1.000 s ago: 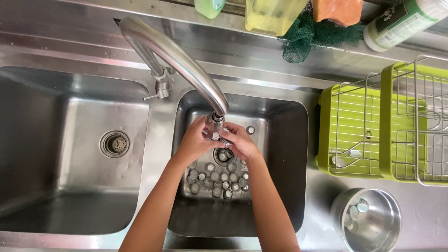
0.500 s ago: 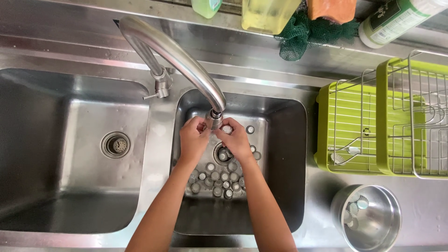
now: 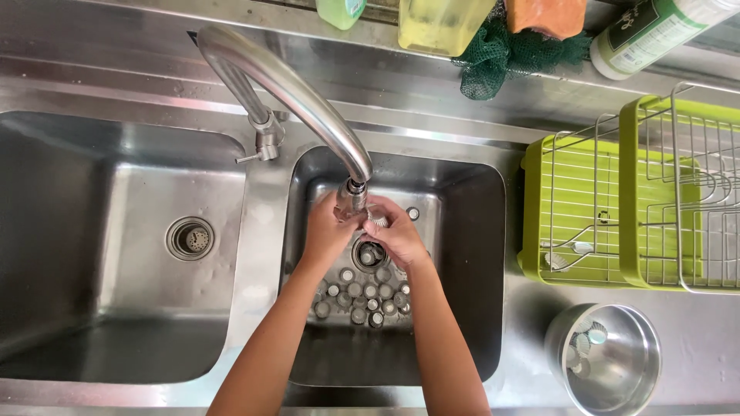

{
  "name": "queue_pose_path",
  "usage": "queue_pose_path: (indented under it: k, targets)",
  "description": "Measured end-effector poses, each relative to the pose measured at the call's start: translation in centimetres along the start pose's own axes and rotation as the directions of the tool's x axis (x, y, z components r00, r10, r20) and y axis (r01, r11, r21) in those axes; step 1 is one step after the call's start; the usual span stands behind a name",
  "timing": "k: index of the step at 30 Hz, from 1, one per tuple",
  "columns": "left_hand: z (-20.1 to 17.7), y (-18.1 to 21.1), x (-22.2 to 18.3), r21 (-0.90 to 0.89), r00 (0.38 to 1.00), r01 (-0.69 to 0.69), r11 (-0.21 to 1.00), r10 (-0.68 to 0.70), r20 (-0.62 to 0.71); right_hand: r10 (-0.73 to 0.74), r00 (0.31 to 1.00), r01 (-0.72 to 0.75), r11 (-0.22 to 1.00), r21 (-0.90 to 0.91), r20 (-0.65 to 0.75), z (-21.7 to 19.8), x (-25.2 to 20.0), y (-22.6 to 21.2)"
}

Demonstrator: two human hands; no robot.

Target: Washing many metal crown bottle caps in a stainless steel kitchen sink.

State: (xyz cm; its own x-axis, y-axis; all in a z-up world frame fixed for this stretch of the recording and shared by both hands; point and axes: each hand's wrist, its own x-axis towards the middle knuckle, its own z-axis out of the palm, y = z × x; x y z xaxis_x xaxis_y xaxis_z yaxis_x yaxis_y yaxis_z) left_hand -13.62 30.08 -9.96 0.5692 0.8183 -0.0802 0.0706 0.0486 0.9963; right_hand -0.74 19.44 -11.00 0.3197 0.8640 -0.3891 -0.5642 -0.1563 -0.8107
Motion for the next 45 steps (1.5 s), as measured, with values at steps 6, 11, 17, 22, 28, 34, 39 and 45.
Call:
queue_pose_path:
  k: [6,11,17,22,28,34,39,45]
  targets:
    - [-1.0,-0.7,0.5,0.092,0.981,0.191,0.977,-0.194,0.019,0.008,0.996,-0.027,0.979,0.203,0.092,-1.7,0.5,2.2]
    - [-1.3,1.4,-0.2,0.171,0.998,0.066,0.983,-0.067,0.0,0.003,0.995,-0.027,0.972,0.235,0.101,-2.1,1.3,2.6]
    - [-1.3,2.0,-1.1,0.384,0.944,-0.299,0.874,0.33,-0.014,-0.009,0.993,-0.026,0.959,0.284,0.122,-2.6,1.8,3.2]
    - [-1.7,0.7,-1.0,0.369,0.982,-0.175,0.913,0.188,0.0,0.033,0.991,-0.073,0.946,0.315,0.132,-2.2,1.5,2.8]
    - [-2.7,1.7,-0.9,0.196,0.984,-0.07,0.978,0.101,-0.15,0.046,0.998,-0.055,0.949,0.309,0.037,-1.6,1.7,2.7]
    - [-2.4,2.6,-1.3,0.359,0.911,-0.41,0.838,0.36,0.201,0.026,0.999,-0.042,0.913,0.405,0.045,-2.2,3.3,4.6]
    - [-1.2,-1.5,-1.1,0.254,0.995,-0.076,0.964,0.058,0.08,0.182,0.983,-0.174,0.967,0.185,-0.03,-0.8,3.2,2.8]
    - [-1.5,-4.5,-1.0,0.174,0.998,-0.046,0.984,0.052,-0.028,0.021,0.996,-0.05,0.927,0.372,0.081,-0.4,2.6,0.8]
